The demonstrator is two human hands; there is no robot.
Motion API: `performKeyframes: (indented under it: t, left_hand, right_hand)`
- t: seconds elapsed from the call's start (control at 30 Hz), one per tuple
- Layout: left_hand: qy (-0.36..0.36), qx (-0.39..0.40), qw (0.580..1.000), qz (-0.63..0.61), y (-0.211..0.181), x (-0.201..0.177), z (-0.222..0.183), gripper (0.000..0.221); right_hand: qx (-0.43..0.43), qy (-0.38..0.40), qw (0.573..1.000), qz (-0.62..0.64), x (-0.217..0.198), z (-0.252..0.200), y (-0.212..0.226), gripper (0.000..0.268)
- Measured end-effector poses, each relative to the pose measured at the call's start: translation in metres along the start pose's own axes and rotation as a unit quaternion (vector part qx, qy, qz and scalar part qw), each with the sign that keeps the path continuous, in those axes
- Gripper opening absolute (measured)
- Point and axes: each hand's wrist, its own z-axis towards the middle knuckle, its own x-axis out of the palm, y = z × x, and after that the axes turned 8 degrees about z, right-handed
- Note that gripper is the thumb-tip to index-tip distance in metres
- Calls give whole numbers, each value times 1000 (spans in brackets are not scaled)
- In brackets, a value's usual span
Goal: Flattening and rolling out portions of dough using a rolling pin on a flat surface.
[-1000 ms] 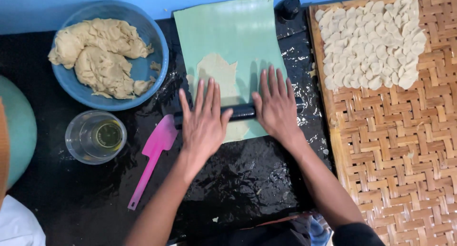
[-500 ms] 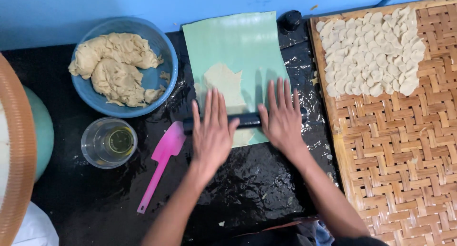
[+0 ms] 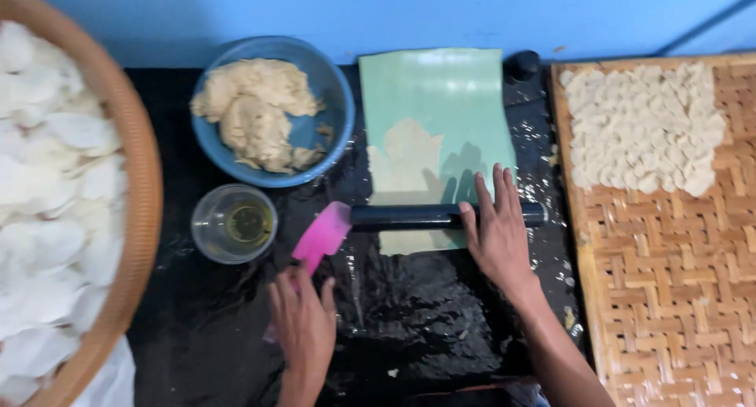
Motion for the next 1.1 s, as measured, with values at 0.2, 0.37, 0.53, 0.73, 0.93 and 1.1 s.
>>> performKeyframes:
  t: [0.2,0.37,0.53,0.73,0.93,1.1]
  left_hand:
    - [43,43,997,-36,26,22,-3,42]
    - [122,25,989,-83,28,-33,17,42]
    - [40,56,994,-83,25,-80,66,18]
    - [53,22,998,37,15,-75,146,21]
    - [67,10,990,125,18,1,203,23]
    - [15,14,979,201,16,30,220,21]
  right_hand:
    - [0,43,997,-62,43,23,-9,54]
    - [13,33,998,-46,40,29,-9,61]
    - [25,25,999,-18,42,30,-2,63]
    - [26,-4,996,81,42,74,59,55]
    - [47,20,959,280,92,134,109,64]
    - [25,8,935,354,120,144,109,46]
